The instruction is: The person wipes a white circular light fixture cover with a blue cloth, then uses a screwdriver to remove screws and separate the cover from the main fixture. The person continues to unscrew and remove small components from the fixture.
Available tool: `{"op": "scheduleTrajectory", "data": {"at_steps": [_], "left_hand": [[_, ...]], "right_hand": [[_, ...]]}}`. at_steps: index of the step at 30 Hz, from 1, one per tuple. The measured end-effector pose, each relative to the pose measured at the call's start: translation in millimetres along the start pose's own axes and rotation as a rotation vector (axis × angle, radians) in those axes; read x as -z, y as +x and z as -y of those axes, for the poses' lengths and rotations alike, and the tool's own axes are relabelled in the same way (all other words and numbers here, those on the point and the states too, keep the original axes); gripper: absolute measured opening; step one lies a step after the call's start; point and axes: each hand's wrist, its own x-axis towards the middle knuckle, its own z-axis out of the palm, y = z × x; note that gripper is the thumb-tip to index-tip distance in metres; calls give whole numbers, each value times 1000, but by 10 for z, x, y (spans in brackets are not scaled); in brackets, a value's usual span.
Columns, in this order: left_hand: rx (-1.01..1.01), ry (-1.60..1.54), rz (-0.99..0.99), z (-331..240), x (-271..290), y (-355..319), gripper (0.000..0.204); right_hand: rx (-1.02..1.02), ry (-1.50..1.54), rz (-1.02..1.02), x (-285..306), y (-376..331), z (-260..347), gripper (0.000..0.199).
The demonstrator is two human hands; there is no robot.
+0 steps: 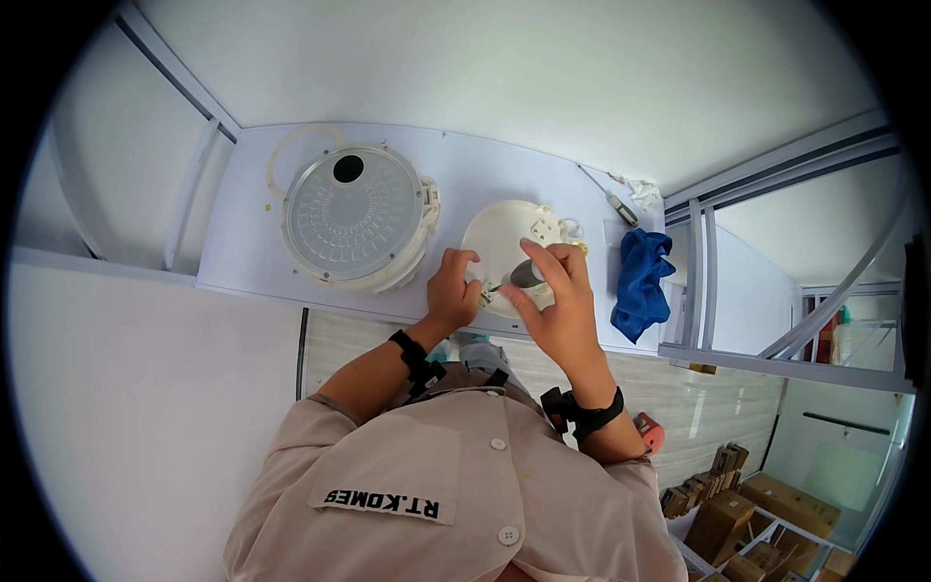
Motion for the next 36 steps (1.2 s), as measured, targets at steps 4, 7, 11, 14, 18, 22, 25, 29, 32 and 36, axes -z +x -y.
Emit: {"op": "scheduleTrajectory", "data": {"at_steps": [4,7,11,14,18,22,25,29,32,36], "left_hand": [[23,-15,-4,19,-12,2,35],[25,-4,-1,19,-7,0,37],[-8,23,-19,-16,-5,9,38],[-17,28,-29,-1,-6,3,38],[-14,15,-37,9,-21,2,37],[7,5,-21,38,-30,-3,37],[-25,15,-33,49,-29,3,37],[-43,8,-45,2,-25,8,33],[-28,-4,-42,-10,-21,8,27],[28,-41,-25,-32,-17,-1,19]], "right_hand": [[70,72,-44,-37,-30,-97,80],[-26,226,-54,-72,-66,-52,82],[-161,232,-24,-119,-79,-76,87],[-216,261,-63,-150,-100,-138,92],[-163,283,-127,-127,-115,-144,96],[-89,275,-190,-90,-104,-238,94],[-103,338,-268,-85,-83,-282,90],[-220,424,-304,-107,-45,-318,87],[-288,427,-315,-171,-56,-397,87],[-337,465,-338,-244,-61,-473,87]]}}
